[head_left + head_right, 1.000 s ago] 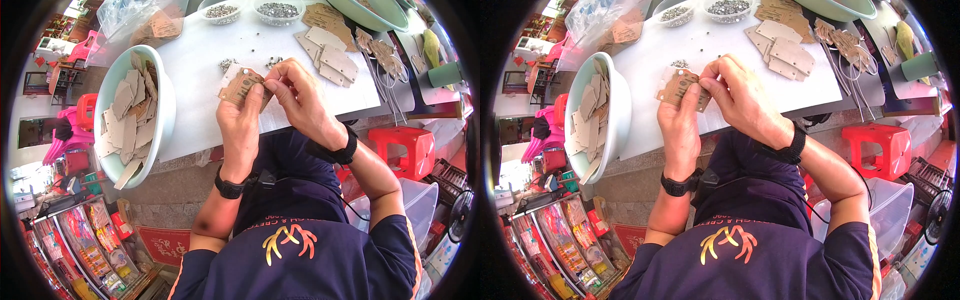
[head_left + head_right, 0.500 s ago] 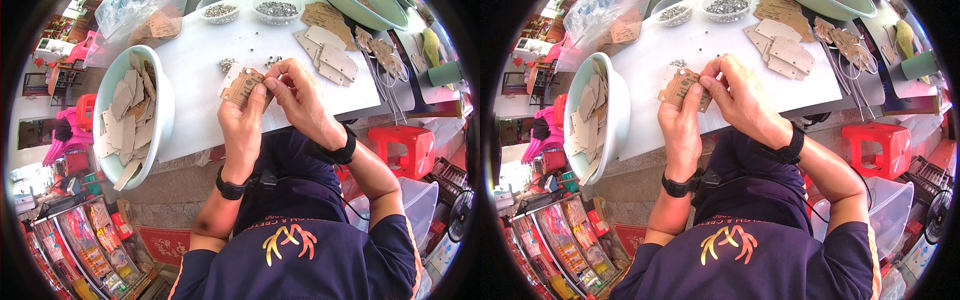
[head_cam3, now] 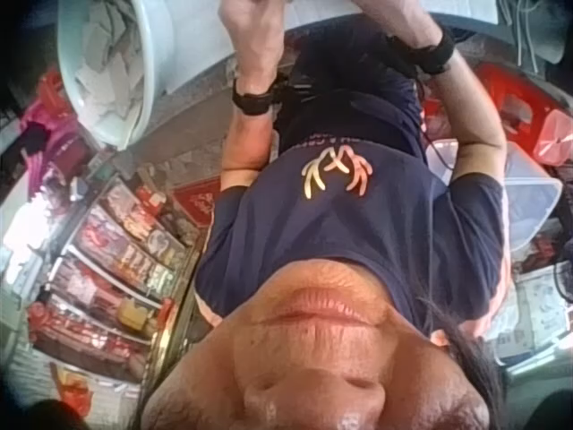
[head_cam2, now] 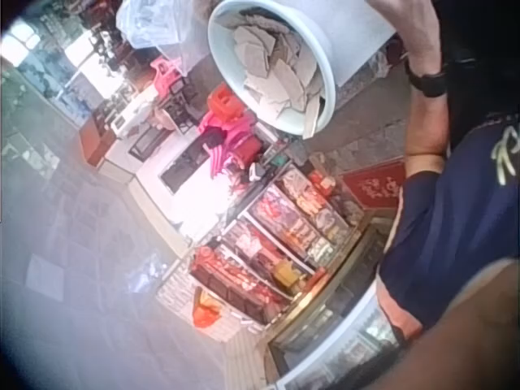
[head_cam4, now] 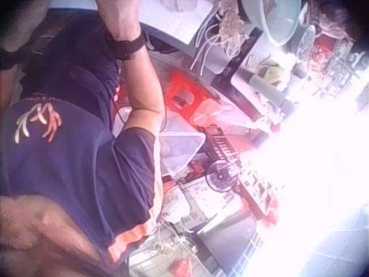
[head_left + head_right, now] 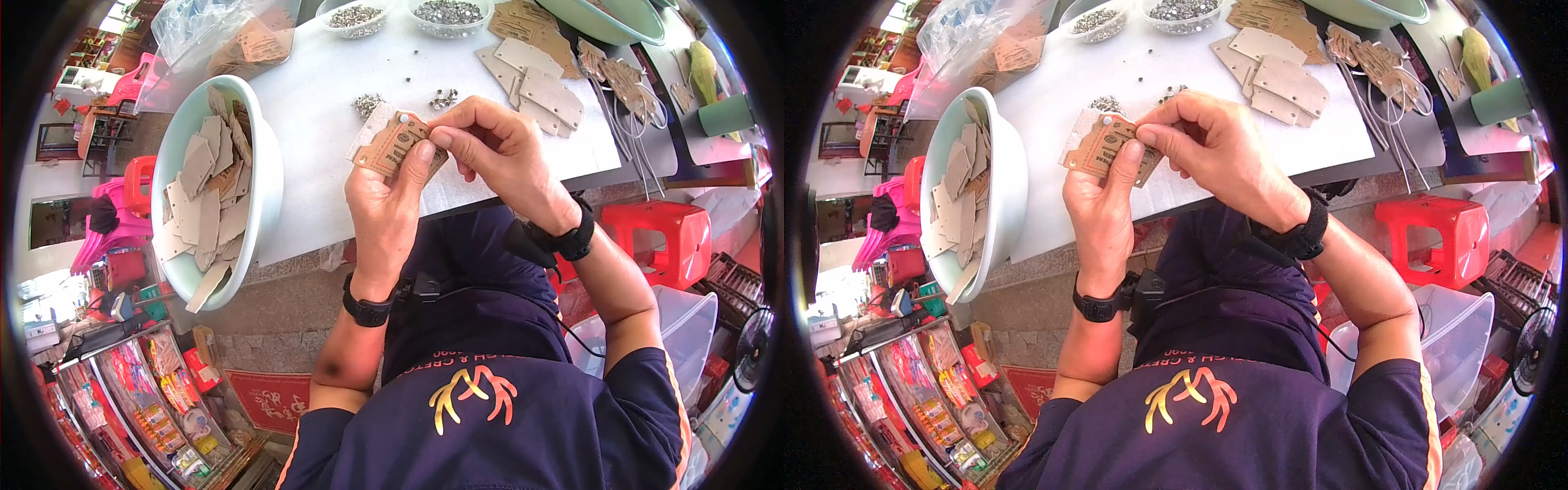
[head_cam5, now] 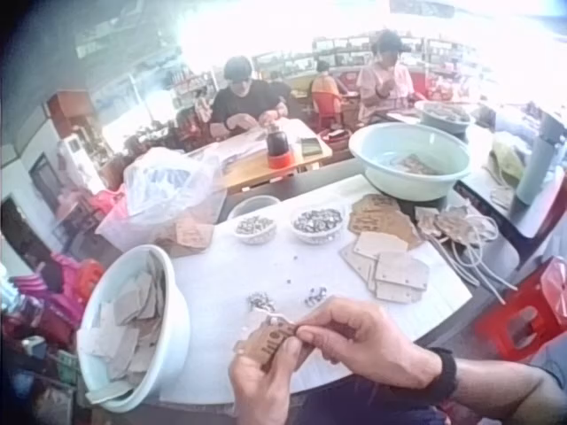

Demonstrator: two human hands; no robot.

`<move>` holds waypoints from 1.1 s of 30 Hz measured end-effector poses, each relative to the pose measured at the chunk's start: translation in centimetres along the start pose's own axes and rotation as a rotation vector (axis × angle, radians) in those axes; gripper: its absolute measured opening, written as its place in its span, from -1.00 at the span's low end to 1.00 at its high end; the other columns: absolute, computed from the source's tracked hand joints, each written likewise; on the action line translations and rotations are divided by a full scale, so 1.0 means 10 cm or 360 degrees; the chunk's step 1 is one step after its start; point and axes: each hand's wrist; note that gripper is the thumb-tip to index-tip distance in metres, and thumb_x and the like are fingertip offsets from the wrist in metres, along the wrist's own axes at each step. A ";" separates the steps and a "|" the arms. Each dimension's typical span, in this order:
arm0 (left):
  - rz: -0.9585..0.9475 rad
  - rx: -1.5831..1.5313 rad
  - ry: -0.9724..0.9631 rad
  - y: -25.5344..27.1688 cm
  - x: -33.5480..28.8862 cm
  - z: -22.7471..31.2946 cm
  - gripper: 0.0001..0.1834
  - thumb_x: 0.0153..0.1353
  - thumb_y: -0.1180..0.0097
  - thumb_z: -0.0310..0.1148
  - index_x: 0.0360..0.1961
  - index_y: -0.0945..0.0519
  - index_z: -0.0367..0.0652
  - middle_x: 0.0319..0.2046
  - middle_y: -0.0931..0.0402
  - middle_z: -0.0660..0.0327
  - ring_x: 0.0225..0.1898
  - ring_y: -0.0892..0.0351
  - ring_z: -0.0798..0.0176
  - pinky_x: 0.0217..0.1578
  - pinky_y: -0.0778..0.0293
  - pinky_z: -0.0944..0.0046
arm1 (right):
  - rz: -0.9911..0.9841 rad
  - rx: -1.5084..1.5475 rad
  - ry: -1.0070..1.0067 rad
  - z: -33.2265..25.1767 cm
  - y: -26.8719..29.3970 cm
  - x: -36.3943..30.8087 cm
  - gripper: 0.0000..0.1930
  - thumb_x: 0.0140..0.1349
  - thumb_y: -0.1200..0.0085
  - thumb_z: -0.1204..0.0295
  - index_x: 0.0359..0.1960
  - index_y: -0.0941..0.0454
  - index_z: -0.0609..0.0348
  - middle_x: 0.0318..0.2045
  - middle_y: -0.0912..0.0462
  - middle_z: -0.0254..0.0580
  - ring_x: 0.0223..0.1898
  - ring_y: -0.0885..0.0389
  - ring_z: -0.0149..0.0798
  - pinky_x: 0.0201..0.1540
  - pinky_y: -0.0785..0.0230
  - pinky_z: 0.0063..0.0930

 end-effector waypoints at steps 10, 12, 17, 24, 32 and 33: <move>-0.0086 -0.0063 0.0105 -0.01 -0.01 0.12 -0.74 0.26 -0.20 -0.46 -0.03 -0.55 -0.27 -0.18 -0.58 0.26 -0.16 -0.52 0.46 -0.12 -0.43 0.41 | -0.0187 0.0440 -0.0162 0.00 0.12 0.04 -0.77 0.26 -0.22 0.33 -0.22 -0.62 0.27 -0.54 -0.56 -0.43 -0.53 -0.44 -0.62 -0.48 -0.33 -0.71; -0.0094 -0.0051 0.0113 -0.02 -0.01 0.12 -0.73 0.26 -0.20 -0.46 -0.03 -0.56 -0.27 -0.19 -0.58 0.27 -0.16 -0.52 0.46 -0.13 -0.43 0.41 | -0.0207 0.0528 -0.0194 0.00 0.14 0.04 -0.75 0.25 -0.23 0.31 -0.22 -0.61 0.28 -0.53 -0.56 -0.42 -0.54 -0.45 -0.61 -0.48 -0.35 -0.71; -0.0061 -0.0032 0.0126 -0.01 -0.01 0.07 -0.74 0.27 -0.19 -0.46 -0.02 -0.57 -0.26 -0.20 -0.59 0.28 -0.18 -0.52 0.49 -0.17 -0.43 0.44 | -0.0239 0.0611 -0.0274 -0.01 0.15 0.04 -0.74 0.24 -0.24 0.33 -0.18 -0.61 0.29 -0.49 -0.60 -0.39 -0.51 -0.50 -0.59 -0.45 -0.38 -0.69; 0.0013 0.0040 -0.0033 -0.01 0.00 0.05 -0.75 0.29 -0.11 -0.55 -0.02 -0.55 -0.39 -0.23 -0.59 0.20 -0.22 -0.56 0.47 -0.21 -0.51 0.45 | -0.0216 0.0512 -0.0158 0.00 0.06 -0.02 -0.76 0.26 -0.21 0.40 -0.12 -0.59 0.31 -0.45 -0.62 -0.39 -0.48 -0.50 -0.61 -0.39 -0.40 -0.70; -0.0012 0.0252 -0.0044 0.03 -0.03 0.07 -0.76 0.31 -0.10 -0.48 -0.03 -0.56 -0.35 -0.21 -0.58 0.24 -0.20 -0.53 0.47 -0.18 -0.46 0.43 | -0.0120 0.0327 -0.0062 0.03 0.03 -0.04 -0.80 0.25 -0.20 0.47 -0.12 -0.61 0.25 -0.47 -0.59 -0.43 -0.46 -0.50 -0.61 -0.38 -0.41 -0.70; -0.0037 0.0259 -0.0076 0.04 -0.02 0.05 -0.77 0.30 -0.10 -0.52 -0.04 -0.56 -0.36 -0.22 -0.53 0.27 -0.24 -0.51 0.50 -0.24 -0.45 0.46 | -0.0120 0.0328 -0.0062 0.03 0.03 -0.04 -0.80 0.25 -0.20 0.47 -0.12 -0.61 0.25 -0.47 -0.59 -0.43 -0.46 -0.50 -0.61 -0.38 -0.41 -0.70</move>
Point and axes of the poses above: each hand's wrist, its own x-axis towards the middle knuckle, its own y-axis out of the back of the hand, z = x × y
